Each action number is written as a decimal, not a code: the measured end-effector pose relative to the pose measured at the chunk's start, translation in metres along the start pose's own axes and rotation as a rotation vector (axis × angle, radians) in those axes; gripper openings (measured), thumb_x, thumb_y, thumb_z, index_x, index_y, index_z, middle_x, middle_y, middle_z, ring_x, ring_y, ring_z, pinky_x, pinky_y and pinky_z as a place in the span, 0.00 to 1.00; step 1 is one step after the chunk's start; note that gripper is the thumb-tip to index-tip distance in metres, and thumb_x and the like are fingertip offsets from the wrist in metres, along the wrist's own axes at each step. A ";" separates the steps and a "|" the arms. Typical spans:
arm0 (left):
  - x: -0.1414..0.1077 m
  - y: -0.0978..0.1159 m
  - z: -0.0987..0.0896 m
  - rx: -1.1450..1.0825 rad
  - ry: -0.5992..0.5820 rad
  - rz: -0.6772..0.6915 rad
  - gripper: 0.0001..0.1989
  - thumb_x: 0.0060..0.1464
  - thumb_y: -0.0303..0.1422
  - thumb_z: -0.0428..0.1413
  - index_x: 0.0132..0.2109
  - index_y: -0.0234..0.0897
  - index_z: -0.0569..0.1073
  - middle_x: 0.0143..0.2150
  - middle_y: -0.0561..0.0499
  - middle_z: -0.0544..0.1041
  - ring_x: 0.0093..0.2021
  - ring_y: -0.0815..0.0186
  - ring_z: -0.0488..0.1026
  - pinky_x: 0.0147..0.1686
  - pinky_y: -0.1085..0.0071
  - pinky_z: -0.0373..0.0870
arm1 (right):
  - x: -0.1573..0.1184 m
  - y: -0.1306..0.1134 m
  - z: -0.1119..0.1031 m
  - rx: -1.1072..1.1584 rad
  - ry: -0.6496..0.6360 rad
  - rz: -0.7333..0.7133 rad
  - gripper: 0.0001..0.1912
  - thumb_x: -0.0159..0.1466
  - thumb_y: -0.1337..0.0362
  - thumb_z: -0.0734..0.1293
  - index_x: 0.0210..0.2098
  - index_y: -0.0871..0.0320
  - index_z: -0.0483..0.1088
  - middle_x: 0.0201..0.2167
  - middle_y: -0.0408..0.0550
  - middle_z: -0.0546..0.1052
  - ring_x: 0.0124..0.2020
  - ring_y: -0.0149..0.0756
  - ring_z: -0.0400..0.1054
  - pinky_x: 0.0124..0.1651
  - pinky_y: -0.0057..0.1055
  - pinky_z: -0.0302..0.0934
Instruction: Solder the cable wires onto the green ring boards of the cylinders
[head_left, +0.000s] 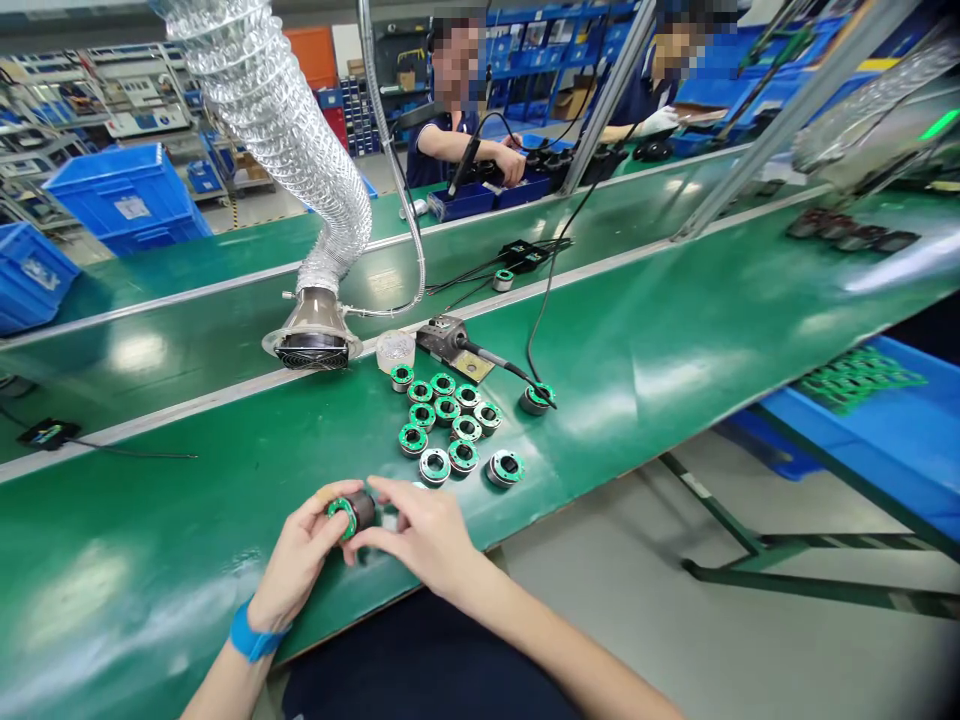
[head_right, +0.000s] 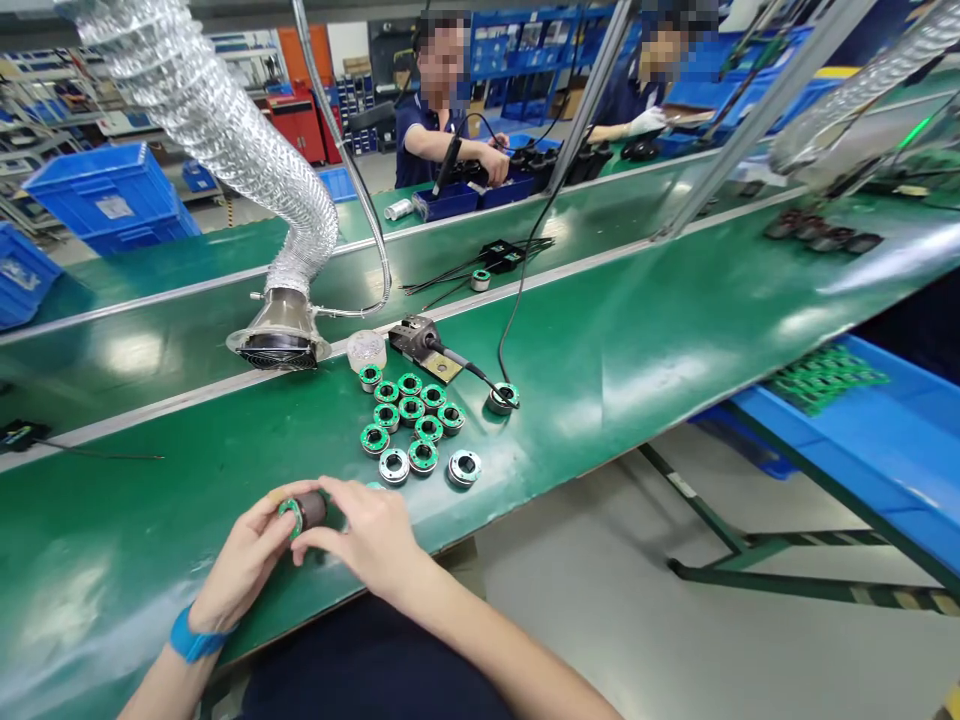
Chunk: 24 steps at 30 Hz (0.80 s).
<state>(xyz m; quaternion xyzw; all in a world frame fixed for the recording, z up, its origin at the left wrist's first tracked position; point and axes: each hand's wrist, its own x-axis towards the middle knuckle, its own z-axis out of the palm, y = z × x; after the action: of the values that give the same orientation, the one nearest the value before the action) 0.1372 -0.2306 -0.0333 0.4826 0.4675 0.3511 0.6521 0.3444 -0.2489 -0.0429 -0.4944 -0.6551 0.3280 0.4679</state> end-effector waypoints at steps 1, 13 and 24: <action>0.009 0.001 0.000 -0.034 0.011 -0.030 0.25 0.60 0.45 0.64 0.60 0.37 0.76 0.45 0.44 0.80 0.33 0.66 0.75 0.31 0.73 0.75 | -0.001 0.004 -0.011 -0.112 0.083 -0.092 0.31 0.59 0.45 0.79 0.53 0.58 0.77 0.34 0.49 0.82 0.29 0.37 0.76 0.37 0.33 0.69; 0.142 0.023 0.015 0.245 0.400 0.116 0.22 0.60 0.38 0.63 0.56 0.27 0.74 0.52 0.37 0.76 0.25 0.73 0.74 0.25 0.73 0.74 | -0.030 0.047 -0.048 -0.533 -0.160 -0.268 0.29 0.69 0.67 0.71 0.67 0.52 0.65 0.61 0.56 0.75 0.57 0.53 0.71 0.60 0.55 0.70; -0.010 -0.002 0.015 0.579 0.005 0.275 0.16 0.65 0.33 0.57 0.58 0.37 0.77 0.52 0.43 0.78 0.44 0.64 0.77 0.47 0.65 0.76 | -0.029 0.043 0.013 -0.086 -0.207 -0.311 0.29 0.70 0.68 0.70 0.68 0.49 0.62 0.59 0.55 0.75 0.57 0.48 0.69 0.58 0.50 0.71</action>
<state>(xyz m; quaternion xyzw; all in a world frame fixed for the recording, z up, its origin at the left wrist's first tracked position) 0.1478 -0.2451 -0.0310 0.7059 0.4800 0.2893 0.4330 0.3491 -0.2633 -0.0945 -0.3703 -0.7816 0.2727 0.4215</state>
